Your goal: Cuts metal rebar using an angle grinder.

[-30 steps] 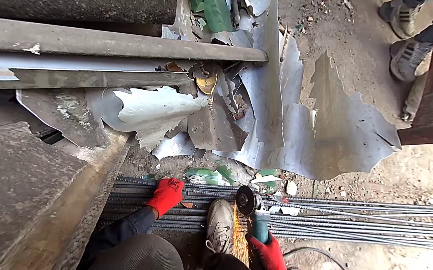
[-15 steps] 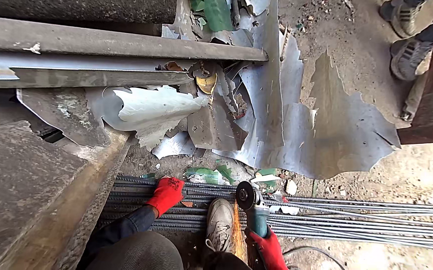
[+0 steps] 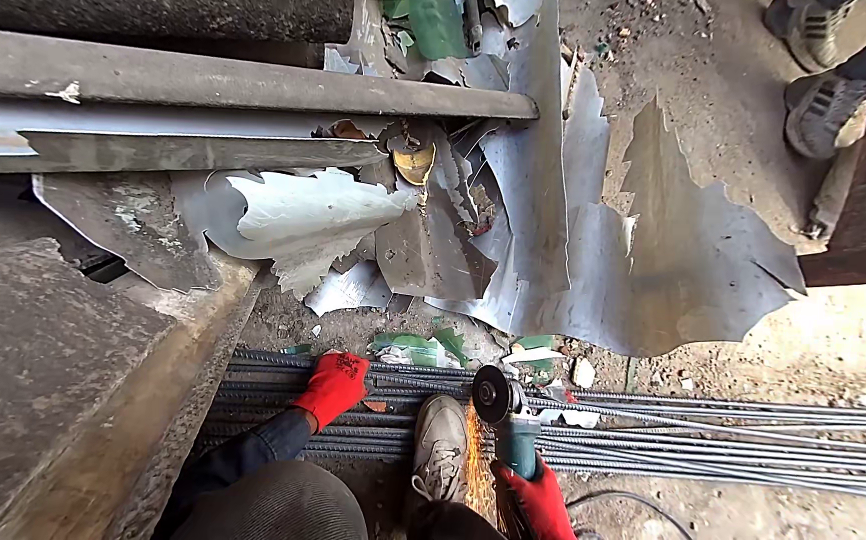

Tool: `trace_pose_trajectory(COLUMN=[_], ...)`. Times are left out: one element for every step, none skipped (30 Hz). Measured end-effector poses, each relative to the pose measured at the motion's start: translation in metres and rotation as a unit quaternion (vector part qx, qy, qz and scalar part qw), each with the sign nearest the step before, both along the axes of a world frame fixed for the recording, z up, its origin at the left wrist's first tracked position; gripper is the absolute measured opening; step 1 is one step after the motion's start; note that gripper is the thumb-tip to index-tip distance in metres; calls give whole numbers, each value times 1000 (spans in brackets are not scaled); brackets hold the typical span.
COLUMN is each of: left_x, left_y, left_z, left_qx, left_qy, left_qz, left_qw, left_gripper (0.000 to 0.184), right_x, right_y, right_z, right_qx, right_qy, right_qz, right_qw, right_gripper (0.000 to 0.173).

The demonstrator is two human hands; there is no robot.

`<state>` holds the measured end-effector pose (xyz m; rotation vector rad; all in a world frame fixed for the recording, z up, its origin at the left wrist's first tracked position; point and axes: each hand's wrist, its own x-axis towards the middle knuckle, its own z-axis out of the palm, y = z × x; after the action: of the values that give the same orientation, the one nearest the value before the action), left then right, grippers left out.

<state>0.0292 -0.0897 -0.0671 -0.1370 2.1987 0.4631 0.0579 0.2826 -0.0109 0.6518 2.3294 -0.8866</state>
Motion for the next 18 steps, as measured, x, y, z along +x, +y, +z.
trace_pose_trajectory(left_x=[0,0,0,0,0,0,0,0,0,0,0,0,1,1,1,1,1,0], left_y=[0,1,1,1,1,1,1,0,0,0,0,0,0,0,1,0,0,0], left_z=[0,-1,-2,-2,-1,-1,-1,0,0,0,-1,-1,-2,-3,-3,-3,-2,-2], left_qx=[0,-1,-2,-3,-3,-3,-4,-4,-3,-3,-3,-2,-2,-2,-2,-1,0,-1], left_qy=[0,1,2,2,1,0,-1,0,0,0,0,1,2,4,5,4,2,2], left_qz=[0,1,0,0,-1,-1,-3,-4,-5,-5,-5,-3,-2,-2,-2,-2,-2,-2], left_qw=[1000,1000,1000,1000,1000,1000,1000,1000,1000,1000,1000,1000,1000,1000,1000,1000,1000,1000], left_gripper=[40,40,40,40,40,40,40,40,40,39,39,40,40,39,39,38,38,38], right_x=[1,1,2,2,4,4,5,5,6,7,8,9,9,10,11,12,13,14], right_y=[0,0,0,0,1,2,3,2,3,3,4,4,5,5,5,6,6,7], right_z=[1,2,2,2,1,1,0,1,2,2,2,2,2,3,3,3,3,3], right_qx=[-1,-5,-4,-3,-3,-6,-10,-11,-10,-8,-5,-3,0,2,4,4,5,4], right_qy=[0,-2,-1,0,0,0,2,2,0,-4,-5,-6,-8,-10,-9,-10,-13,-17], right_qz=[-1,-1,-1,-3,-1,-4,-6,-6,-4,-2,0,4,6,8,8,8,9,8], right_qw=[1000,1000,1000,1000,1000,1000,1000,1000,1000,1000,1000,1000,1000,1000,1000,1000,1000,1000], right_gripper=[64,63,63,62,63,63,63,63,63,64,64,63,63,64,64,65,67,68])
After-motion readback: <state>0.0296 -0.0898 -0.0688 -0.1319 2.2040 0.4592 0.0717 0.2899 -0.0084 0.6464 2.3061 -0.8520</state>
